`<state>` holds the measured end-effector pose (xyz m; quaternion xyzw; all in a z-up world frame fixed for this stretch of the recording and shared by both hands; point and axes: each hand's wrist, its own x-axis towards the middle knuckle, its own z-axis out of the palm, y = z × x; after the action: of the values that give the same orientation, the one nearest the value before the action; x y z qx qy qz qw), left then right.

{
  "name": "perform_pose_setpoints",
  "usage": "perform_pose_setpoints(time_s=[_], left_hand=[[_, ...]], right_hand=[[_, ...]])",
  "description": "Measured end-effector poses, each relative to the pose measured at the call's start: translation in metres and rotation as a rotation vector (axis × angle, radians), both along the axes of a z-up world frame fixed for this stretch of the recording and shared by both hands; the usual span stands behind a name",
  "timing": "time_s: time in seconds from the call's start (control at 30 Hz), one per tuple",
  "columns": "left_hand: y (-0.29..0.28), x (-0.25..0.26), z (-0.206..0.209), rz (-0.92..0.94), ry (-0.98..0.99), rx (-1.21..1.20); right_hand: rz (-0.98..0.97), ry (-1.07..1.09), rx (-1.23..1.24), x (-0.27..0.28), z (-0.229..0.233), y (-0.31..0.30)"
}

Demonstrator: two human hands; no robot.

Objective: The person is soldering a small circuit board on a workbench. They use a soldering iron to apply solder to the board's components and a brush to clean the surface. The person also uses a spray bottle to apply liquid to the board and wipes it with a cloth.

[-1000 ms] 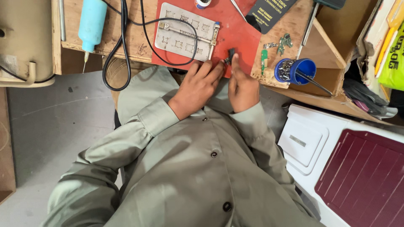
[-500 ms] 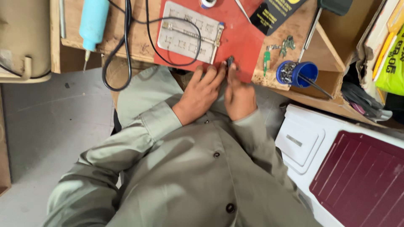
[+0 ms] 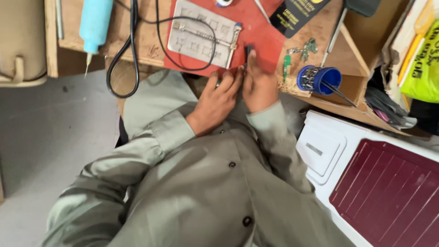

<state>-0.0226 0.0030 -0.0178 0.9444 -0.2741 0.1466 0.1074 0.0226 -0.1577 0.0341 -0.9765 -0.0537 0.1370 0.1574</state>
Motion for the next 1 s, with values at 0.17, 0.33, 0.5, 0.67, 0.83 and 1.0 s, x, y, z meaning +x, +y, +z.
perform_pose_setpoints(time_s=[0.17,0.33,0.5,0.67,0.83,1.0], left_hand=[[0.001,0.004,0.01,-0.003,0.071,-0.027],[-0.006,-0.004,0.01,-0.012,0.17,0.049],[-0.01,-0.007,0.008,-0.023,0.185,0.007],[-0.012,-0.002,0.006,0.033,0.089,-0.074],[-0.006,-0.012,-0.006,0.021,0.069,-0.112],[-0.015,-0.009,-0.013,0.034,0.192,-0.174]], right_hand=[[0.213,-0.497,0.202,-0.011,-0.021,-0.006],[0.208,-0.287,0.087,-0.036,-0.029,-0.027],[0.119,-0.237,0.062,-0.015,-0.032,-0.018],[0.383,-0.661,0.202,-0.01,0.002,-0.001],[0.281,-0.269,0.159,-0.015,0.003,-0.015],[0.118,-0.2,0.081,0.005,-0.018,-0.001]])
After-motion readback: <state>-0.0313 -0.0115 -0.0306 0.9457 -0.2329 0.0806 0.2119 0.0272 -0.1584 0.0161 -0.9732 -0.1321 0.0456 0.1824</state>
